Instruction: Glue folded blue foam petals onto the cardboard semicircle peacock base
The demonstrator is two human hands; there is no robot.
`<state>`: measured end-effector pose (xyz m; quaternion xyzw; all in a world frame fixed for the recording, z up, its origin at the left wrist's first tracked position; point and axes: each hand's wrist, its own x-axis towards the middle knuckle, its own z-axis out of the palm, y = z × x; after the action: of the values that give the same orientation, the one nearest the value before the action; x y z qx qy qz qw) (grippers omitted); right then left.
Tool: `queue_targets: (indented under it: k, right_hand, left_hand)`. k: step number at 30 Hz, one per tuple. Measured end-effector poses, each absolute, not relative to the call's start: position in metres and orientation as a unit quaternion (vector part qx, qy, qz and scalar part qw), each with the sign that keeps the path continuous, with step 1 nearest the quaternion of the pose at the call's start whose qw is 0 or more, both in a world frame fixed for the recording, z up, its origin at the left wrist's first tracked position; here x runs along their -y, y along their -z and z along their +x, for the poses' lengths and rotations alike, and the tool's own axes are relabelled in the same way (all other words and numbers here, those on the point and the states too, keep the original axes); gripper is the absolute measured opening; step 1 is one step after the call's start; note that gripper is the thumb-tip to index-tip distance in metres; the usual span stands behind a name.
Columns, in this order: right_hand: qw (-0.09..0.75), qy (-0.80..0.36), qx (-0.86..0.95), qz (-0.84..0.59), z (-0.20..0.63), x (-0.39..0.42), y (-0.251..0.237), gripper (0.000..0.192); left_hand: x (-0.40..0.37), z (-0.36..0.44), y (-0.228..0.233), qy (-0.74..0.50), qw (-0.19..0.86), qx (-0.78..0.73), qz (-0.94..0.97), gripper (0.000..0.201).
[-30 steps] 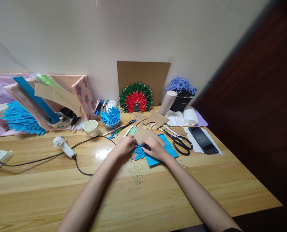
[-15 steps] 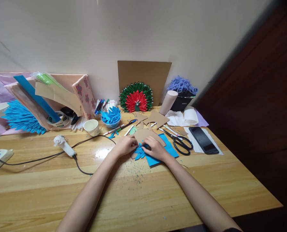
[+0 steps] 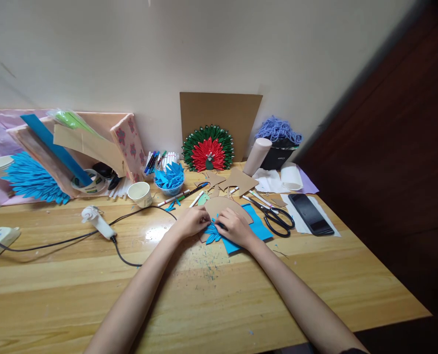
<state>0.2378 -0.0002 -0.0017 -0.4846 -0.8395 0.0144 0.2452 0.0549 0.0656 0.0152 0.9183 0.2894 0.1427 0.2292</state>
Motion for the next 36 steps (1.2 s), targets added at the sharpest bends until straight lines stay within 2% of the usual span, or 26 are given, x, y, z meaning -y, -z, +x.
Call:
queue_targets:
  k: [30, 36]
  right_hand:
    - [0.268, -0.061, 0.831, -0.484, 0.2394, -0.0002, 0.0045, 0.008]
    - [0.311, -0.084, 0.808, -0.494, 0.2412, 0.0005, 0.0029, 0.007]
  left_hand:
    - [-0.0625, 0.0579, -0.0142, -0.148, 0.244, -0.293, 0.912, 0.014]
    - [-0.0610, 0.0561, -0.0128, -0.165, 0.267, -0.314, 0.896, 0.013]
